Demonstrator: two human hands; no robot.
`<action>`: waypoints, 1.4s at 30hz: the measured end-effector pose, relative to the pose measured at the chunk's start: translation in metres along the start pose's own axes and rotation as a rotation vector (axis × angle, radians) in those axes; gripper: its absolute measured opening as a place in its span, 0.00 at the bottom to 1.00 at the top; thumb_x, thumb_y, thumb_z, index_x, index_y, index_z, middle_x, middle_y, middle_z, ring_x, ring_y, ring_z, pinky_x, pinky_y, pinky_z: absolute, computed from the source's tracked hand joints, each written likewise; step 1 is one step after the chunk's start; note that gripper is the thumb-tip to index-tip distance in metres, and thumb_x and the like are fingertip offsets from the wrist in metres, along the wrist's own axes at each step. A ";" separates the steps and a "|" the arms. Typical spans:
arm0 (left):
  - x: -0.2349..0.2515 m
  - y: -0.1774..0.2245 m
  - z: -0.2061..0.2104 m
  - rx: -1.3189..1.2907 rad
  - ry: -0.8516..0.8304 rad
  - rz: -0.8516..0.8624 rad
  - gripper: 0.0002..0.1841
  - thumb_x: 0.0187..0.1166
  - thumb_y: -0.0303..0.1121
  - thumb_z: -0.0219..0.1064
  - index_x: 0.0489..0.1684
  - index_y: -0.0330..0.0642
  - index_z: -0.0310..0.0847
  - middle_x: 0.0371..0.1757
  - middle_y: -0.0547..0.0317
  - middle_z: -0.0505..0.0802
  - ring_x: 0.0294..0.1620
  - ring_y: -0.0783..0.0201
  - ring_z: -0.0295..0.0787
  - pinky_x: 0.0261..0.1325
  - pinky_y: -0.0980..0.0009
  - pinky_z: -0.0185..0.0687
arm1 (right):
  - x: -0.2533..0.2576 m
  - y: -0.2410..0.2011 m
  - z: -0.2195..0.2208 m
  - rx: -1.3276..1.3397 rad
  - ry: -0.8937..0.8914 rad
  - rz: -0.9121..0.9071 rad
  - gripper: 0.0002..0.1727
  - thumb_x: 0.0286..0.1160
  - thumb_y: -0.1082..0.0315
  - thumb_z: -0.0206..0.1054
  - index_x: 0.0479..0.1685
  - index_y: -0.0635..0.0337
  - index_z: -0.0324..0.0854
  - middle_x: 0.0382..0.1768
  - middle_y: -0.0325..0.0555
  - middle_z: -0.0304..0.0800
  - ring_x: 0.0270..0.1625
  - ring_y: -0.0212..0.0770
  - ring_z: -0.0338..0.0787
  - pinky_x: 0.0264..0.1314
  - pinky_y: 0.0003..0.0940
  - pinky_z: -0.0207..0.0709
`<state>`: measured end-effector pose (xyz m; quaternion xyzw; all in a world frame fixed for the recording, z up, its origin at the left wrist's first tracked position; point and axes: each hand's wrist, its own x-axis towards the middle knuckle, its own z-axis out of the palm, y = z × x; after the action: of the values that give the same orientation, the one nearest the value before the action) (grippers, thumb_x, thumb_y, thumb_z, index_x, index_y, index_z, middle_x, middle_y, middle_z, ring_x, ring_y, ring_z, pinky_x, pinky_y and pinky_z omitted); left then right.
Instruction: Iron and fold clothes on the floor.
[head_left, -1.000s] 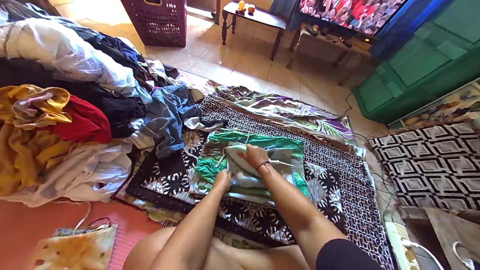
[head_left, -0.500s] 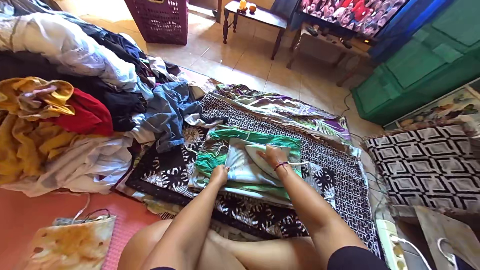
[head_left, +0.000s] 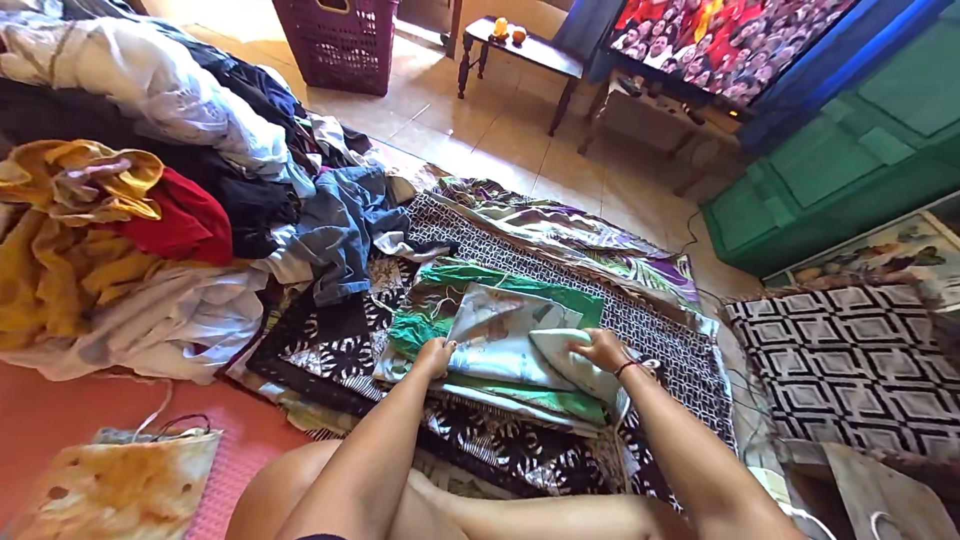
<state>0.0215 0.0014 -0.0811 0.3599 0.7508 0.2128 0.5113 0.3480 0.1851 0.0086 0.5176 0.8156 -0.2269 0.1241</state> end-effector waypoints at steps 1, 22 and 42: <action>0.000 0.001 -0.001 -0.008 -0.002 0.000 0.24 0.96 0.46 0.45 0.64 0.34 0.79 0.48 0.38 0.88 0.38 0.49 0.88 0.48 0.50 0.85 | -0.004 -0.019 0.002 -0.066 -0.069 -0.082 0.33 0.75 0.38 0.72 0.54 0.65 0.89 0.50 0.63 0.93 0.59 0.63 0.91 0.68 0.68 0.78; -0.042 0.053 -0.013 -0.791 0.008 0.228 0.13 0.88 0.30 0.55 0.62 0.30 0.74 0.44 0.51 0.89 0.44 0.62 0.89 0.52 0.61 0.87 | -0.077 0.051 0.026 0.089 0.162 0.413 0.40 0.78 0.34 0.68 0.67 0.65 0.84 0.61 0.69 0.90 0.68 0.67 0.88 0.73 0.68 0.76; -0.084 0.157 0.111 0.588 -0.299 0.530 0.31 0.83 0.58 0.64 0.70 0.40 0.81 0.93 0.39 0.61 0.94 0.41 0.54 0.89 0.38 0.55 | -0.075 0.061 0.019 0.146 0.107 0.413 0.41 0.79 0.32 0.65 0.66 0.66 0.83 0.64 0.66 0.89 0.71 0.63 0.87 0.73 0.65 0.76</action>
<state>0.1929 0.0344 0.0358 0.6979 0.5787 0.0591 0.4179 0.4349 0.1385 0.0107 0.6925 0.6791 -0.2274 0.0868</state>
